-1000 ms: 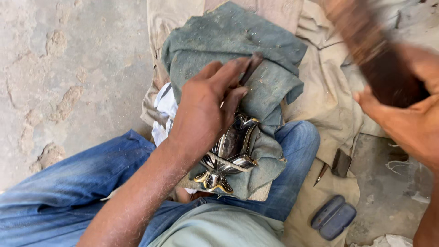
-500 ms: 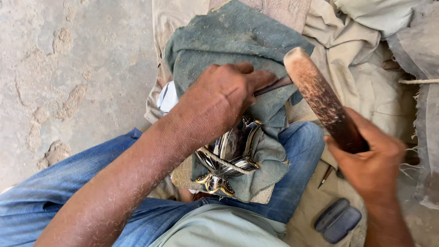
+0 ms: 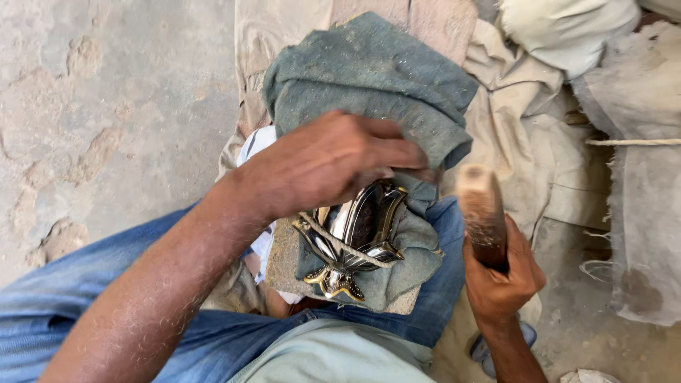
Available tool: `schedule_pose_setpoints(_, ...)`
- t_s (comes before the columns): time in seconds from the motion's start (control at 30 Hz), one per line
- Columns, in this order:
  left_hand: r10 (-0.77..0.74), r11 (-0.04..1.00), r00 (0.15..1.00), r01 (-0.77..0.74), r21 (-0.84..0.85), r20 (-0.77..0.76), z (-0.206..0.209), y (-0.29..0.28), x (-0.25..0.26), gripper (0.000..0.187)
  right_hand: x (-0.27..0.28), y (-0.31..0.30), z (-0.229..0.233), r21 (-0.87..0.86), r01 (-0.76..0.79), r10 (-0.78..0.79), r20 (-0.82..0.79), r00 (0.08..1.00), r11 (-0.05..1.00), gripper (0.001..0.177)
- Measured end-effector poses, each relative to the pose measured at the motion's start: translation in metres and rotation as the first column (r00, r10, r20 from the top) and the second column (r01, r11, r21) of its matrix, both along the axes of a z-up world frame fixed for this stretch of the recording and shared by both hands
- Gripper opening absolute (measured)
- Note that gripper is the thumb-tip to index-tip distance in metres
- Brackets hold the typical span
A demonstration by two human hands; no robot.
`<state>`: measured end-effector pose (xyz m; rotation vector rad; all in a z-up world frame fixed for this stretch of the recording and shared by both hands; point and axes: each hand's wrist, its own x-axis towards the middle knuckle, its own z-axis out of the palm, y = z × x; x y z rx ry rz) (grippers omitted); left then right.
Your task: The person sits on the floor and uses a hammer and chisel to shape a shiny metal object resting on a cloth-covered block. The person repeatedly strikes the chisel with the hammer to refine the object's edges and surface.
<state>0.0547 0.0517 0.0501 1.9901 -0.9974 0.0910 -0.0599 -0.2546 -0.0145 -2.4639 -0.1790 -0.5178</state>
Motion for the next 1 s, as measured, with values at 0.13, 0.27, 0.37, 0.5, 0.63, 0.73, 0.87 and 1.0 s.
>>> schedule_pose_setpoints(0.13, 0.359, 0.876, 0.878, -0.434, -0.211, -0.318, -0.017, 0.007, -0.019, 0.037, 0.004, -0.008, 0.005, 0.419, 0.136, -0.027, -0.256, 0.966, 0.898, 0.041)
schedule_pose_setpoints(0.27, 0.407, 0.836, 0.83, -0.506, -0.211, -0.38, -0.033, -0.002, -0.026, 0.046, 0.029, -0.008, 0.044, 0.813, 0.172, 0.307, -0.394, 0.866, 0.556, 0.056)
schedule_pose_setpoints(0.37, 0.416, 0.827, 0.824, -0.519, -0.217, -0.386, -0.038, -0.006, -0.026, 0.047, 0.042, -0.005, 0.087, 0.801, 0.059, 0.305, -0.294, 0.906, 0.596, 0.048)
schedule_pose_setpoints(0.5, 0.411, 0.813, 0.83, -0.521, -0.26, -0.377, -0.038, -0.005, -0.025, 0.048, 0.059, 0.007, 0.11, 0.844, -0.12, 0.451, -0.155, 0.879, 0.523, 0.065)
schedule_pose_setpoints(0.63, 0.408, 0.833, 0.866, -0.483, -0.269, -0.291, -0.036, -0.006, -0.024, 0.049, 0.102, -0.018, 0.116, 0.334, -0.345, 0.446, -0.301, 0.843, 0.877, 0.057)
schedule_pose_setpoints(0.73, 0.412, 0.829, 0.859, -0.492, -0.265, -0.304, -0.035, -0.005, -0.025, 0.045, 0.135, -0.031, 0.098, -0.247, -0.188, 0.068, -0.425, 0.903, 0.951, 0.028)
schedule_pose_setpoints(0.87, 0.432, 0.83, 0.852, -0.504, -0.238, -0.295, -0.034, -0.007, -0.026, 0.046, 0.168, -0.03, 0.093, -0.333, -0.218, -0.069, -0.671, 0.738, 0.917, 0.023)
schedule_pose_setpoints(1.0, 0.451, 0.821, 0.829, -0.531, -0.21, -0.33, -0.033, -0.009, -0.025, 0.049, 0.185, 0.001, 0.116, -0.344, -0.549, 0.299, -0.565, 0.769, 0.762, 0.027)
